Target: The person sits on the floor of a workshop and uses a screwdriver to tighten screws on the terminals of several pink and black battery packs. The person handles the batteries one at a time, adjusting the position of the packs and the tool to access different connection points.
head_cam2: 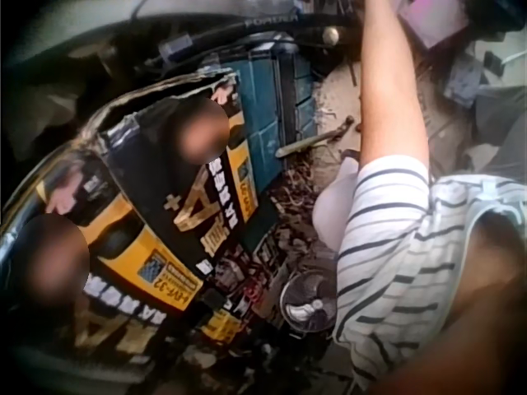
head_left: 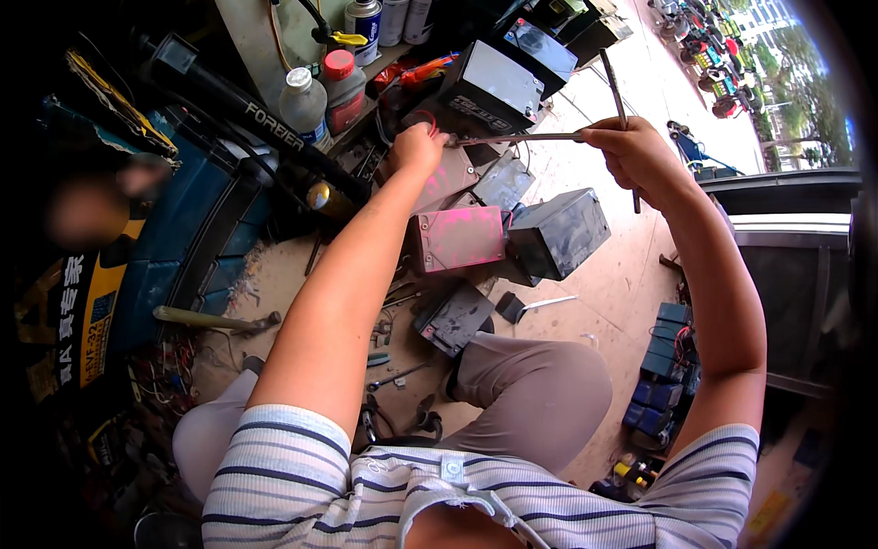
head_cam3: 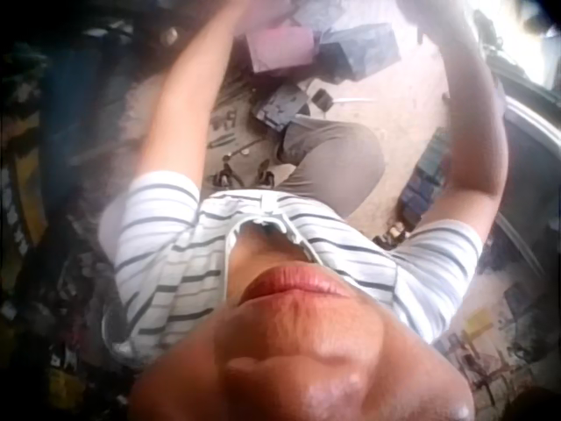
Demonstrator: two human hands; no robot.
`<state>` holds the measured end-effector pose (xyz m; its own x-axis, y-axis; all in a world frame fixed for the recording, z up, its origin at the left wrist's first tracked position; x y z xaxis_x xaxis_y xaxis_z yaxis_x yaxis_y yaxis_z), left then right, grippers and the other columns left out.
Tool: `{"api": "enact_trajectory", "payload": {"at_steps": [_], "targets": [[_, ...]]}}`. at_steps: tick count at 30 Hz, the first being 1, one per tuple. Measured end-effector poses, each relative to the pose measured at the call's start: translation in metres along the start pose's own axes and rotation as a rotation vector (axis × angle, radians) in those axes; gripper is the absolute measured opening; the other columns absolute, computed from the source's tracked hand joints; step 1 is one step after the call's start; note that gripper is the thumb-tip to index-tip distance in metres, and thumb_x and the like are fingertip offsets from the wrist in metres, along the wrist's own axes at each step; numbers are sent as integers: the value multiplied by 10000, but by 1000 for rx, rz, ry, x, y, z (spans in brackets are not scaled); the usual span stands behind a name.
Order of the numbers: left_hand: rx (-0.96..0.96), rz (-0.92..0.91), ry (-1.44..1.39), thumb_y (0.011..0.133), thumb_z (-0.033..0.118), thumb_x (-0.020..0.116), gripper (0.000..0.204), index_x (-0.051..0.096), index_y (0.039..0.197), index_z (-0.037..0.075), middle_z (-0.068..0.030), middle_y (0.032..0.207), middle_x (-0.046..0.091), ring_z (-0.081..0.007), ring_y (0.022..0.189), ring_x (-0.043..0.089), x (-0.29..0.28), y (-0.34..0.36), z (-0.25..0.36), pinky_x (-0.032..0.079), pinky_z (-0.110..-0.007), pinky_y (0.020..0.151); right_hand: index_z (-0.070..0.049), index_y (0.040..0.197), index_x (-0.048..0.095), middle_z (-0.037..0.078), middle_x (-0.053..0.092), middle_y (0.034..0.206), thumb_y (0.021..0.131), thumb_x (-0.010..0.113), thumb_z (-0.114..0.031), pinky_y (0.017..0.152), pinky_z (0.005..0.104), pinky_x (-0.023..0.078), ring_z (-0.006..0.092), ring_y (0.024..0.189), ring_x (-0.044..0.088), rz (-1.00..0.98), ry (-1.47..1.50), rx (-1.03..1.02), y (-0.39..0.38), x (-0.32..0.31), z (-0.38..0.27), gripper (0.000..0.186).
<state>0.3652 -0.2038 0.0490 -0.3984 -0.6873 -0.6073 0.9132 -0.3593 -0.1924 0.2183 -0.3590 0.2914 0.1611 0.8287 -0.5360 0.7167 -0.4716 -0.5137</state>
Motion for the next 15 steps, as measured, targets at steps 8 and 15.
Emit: {"api": "enact_trajectory", "payload": {"at_steps": [8,15], "targets": [[53,6,-19,791,379,616,334,635,901,64,-162,891,650,-349,866,612,1,-1,-1,475,-430,743,-2,922,590,-60,330,494,872,544,-142,335,215,163,32,374,250,-104,-319,2,16,21,-50,156],[292,198,4,861,272,540,248,634,969,69,-140,1000,601,-343,884,583,-26,-18,3,465,-413,766,-6,885,565,-76,265,501,864,508,-114,342,210,126,19,374,205,-164,-67,239,35,20,-57,123]]}}
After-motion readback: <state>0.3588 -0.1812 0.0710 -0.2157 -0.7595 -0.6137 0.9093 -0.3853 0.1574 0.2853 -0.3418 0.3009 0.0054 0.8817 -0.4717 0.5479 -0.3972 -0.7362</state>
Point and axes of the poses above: each hand's wrist, its own y-axis towards the middle knuckle, its own x-axis out of the palm, z = x × y, the point moved 6 cm from there along y, towards the middle knuckle
